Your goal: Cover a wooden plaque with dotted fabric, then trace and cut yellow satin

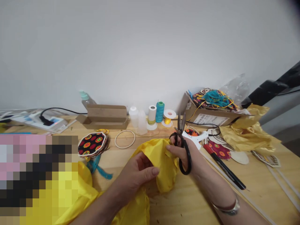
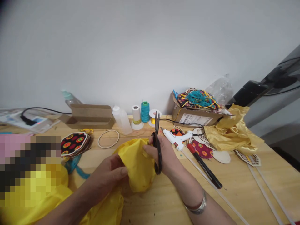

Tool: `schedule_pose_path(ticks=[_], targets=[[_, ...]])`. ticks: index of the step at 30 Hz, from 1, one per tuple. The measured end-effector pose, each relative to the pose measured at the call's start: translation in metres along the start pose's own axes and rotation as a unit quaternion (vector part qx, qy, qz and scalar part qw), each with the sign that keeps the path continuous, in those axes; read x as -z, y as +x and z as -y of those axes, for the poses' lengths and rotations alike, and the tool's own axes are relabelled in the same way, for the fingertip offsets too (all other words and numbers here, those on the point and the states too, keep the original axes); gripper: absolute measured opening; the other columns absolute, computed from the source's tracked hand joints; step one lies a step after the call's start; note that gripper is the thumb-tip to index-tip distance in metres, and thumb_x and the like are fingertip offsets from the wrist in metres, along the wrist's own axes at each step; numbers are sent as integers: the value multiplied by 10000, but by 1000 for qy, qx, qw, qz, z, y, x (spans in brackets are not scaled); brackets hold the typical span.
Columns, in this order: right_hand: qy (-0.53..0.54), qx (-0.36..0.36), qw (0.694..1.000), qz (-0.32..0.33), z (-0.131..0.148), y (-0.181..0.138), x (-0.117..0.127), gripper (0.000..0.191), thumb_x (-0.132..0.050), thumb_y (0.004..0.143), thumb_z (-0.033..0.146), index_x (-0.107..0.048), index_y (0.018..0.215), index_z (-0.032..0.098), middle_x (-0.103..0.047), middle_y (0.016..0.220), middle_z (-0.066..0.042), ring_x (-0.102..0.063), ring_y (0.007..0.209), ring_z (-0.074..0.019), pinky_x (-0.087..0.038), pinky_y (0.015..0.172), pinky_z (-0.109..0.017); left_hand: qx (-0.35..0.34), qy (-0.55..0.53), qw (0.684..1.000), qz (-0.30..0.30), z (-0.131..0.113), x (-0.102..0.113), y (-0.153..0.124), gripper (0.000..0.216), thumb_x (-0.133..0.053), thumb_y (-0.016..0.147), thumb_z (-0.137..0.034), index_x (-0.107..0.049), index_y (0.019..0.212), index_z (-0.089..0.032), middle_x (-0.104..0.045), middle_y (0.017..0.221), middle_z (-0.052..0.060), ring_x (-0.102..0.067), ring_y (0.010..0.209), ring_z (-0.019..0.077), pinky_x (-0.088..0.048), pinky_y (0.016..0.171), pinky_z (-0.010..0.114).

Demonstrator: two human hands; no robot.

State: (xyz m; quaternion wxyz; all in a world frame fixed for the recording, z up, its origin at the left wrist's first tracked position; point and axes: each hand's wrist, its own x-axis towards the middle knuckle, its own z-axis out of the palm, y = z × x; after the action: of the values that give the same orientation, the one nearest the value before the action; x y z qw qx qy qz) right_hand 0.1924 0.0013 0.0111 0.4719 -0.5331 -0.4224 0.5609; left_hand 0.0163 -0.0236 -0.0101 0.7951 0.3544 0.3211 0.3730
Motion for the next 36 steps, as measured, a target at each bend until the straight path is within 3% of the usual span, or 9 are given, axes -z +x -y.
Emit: schedule_pose_path(ticks=[4,11,16,20,23,26,29,32,36], targets=[[-41,11,999,14,1,-2,1,287,-694,584,301,-438,676,210,-400,521,85,-362,478,-89,-246,463,-226,14,-30,999,-2,-9,-1,-2,261,-691,740,-211,-716,994,-158,-739,943,92,-679,860,235,-488,842,347],[-71,8,997,5,-3,2,0,256,-679,590,285,-455,681,202,-392,511,88,-336,479,-82,-227,466,-225,56,-199,977,-61,-28,-1,-3,305,-615,729,-244,-710,1000,-142,-756,838,88,-702,861,288,-534,811,394],[-10,-20,1000,11,-9,4,-1,269,-688,572,268,-449,673,195,-408,536,79,-380,492,-85,-255,483,-227,89,-249,963,-46,-30,2,2,327,-511,818,-269,-677,1053,-111,-752,913,107,-680,968,285,-508,886,403],[27,-34,999,19,-11,5,-2,273,-703,562,246,-453,657,192,-424,546,71,-407,497,-88,-278,481,-225,46,-274,960,6,-24,6,2,395,-540,831,-427,-672,1043,-120,-734,1010,117,-622,1091,292,-479,932,395],[47,-58,997,2,-11,5,-5,288,-717,547,226,-444,633,196,-413,520,78,-395,465,-82,-281,452,-220,-24,-268,962,39,-17,8,-1,575,-664,699,-586,-665,1067,-145,-724,1053,109,-604,1115,302,-489,919,373],[89,-76,993,-13,-12,3,-9,296,-723,526,221,-450,638,201,-415,506,82,-401,447,-86,-292,440,-223,-44,-221,973,47,-11,7,-2,463,-780,663,-364,-669,1060,-151,-735,1025,89,-651,1037,275,-514,878,333],[112,-61,992,-6,-14,3,-10,279,-723,526,232,-476,650,195,-440,525,75,-419,469,-89,-299,457,-222,1,-176,984,25,-7,5,0,348,-732,702,-144,-676,1043,-108,-753,936,112,-697,928,269,-532,851,346],[97,-50,994,-7,-15,3,-9,263,-716,527,235,-492,657,190,-445,541,72,-420,490,-90,-289,471,-219,17,-176,984,-23,-8,5,1,309,-670,751,-122,-670,1057,-77,-757,895,135,-711,881,271,-538,853,365],[22,-19,999,-30,-14,3,-8,227,-691,544,241,-499,651,184,-430,555,70,-398,518,-90,-274,492,-221,4,-203,978,-47,-15,4,-1,490,-660,714,-101,-600,1200,-104,-756,932,128,-716,865,276,-554,834,375]])
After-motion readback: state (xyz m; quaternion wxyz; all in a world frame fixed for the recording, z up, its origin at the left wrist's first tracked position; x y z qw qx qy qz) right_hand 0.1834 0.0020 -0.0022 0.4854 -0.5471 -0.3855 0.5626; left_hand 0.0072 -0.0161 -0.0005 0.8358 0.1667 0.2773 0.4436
